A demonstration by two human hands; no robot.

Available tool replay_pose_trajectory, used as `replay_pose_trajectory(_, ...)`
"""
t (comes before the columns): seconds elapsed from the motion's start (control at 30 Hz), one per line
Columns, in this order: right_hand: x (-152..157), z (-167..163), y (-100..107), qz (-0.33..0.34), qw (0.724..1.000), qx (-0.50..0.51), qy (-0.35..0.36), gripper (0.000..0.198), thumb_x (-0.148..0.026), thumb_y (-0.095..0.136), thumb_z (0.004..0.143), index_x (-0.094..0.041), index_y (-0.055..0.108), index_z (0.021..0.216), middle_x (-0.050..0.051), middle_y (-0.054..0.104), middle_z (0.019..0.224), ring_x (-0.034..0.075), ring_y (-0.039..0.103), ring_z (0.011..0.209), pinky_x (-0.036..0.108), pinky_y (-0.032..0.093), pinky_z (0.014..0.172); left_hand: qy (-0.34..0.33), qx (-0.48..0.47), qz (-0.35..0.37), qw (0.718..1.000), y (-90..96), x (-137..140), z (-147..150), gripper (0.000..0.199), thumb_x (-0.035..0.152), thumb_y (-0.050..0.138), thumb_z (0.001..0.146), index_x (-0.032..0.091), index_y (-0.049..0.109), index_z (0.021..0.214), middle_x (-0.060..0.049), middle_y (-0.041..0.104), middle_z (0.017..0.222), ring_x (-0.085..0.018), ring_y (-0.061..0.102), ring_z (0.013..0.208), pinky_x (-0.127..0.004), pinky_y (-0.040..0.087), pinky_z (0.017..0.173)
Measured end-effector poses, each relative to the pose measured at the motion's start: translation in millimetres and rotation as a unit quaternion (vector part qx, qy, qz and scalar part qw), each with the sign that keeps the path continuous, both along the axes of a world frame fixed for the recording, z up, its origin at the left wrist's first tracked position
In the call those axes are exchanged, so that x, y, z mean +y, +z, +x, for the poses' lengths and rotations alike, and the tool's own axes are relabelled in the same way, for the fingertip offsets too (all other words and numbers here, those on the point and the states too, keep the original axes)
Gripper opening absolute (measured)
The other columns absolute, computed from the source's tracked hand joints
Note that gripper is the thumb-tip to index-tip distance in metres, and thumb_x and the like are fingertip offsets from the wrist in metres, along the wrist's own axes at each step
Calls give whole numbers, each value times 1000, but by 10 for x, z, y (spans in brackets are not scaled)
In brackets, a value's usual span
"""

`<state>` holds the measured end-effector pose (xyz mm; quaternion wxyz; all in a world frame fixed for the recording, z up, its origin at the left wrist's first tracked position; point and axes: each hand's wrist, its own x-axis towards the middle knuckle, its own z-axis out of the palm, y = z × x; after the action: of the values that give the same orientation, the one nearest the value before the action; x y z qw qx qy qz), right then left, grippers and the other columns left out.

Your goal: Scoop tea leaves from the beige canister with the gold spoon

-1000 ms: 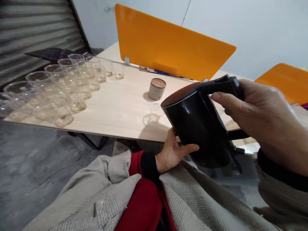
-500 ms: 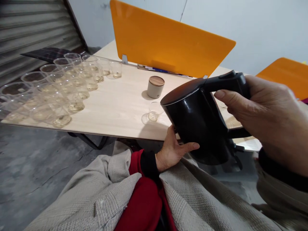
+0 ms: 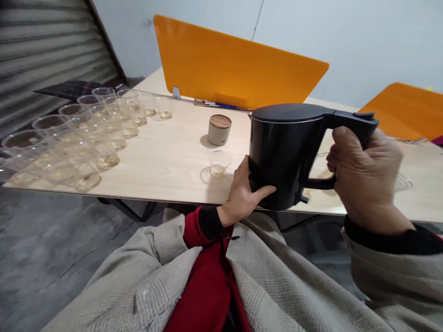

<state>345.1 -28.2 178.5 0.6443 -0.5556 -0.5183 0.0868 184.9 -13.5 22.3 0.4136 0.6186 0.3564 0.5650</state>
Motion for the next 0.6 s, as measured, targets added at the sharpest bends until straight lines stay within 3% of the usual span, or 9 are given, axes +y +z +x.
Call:
replay_pose_trajectory(0.17, 405, 95, -155, 26, 999, 44, -1, 26, -33, 79, 83, -22, 58, 73, -8, 48, 50, 9, 41, 40, 24, 29, 36, 28, 64, 22, 997, -77, 204, 132, 113, 47, 80, 89, 19, 9, 171, -25, 23, 179, -41, 23, 168, -61, 21, 138)
replay_pose_trajectory(0.3, 785, 126, -244, 34, 995, 90, -11, 26, -24, 72, 91, -24, 53, 73, -10, 43, 47, 8, 38, 38, 24, 25, 37, 17, 99, 72, 992, -106, 187, 111, 102, 39, 73, 94, 14, 11, 171, -25, 13, 182, -38, 14, 171, -57, 19, 140)
replay_pose_trajectory(0.43, 1228, 212, -319, 28, 994, 108, -21, 31, -20, 65, 100, -24, 50, 73, -11, 39, 45, 8, 36, 38, 26, 21, 41, -49, 145, 127, 980, -197, 71, -19, 88, 34, 69, 96, 13, 25, 169, -25, 24, 179, -37, 23, 169, -58, 28, 137)
replay_pose_trajectory(0.6, 1835, 418, -409, 33, 995, 77, -62, 43, -32, 45, 113, -27, 42, 71, -11, 32, 46, 7, 31, 38, 27, 21, 46, -135, 182, 135, 965, -341, 2, -172, 66, 34, 74, 93, 14, 54, 153, -22, 46, 170, -37, 43, 159, -59, 42, 129)
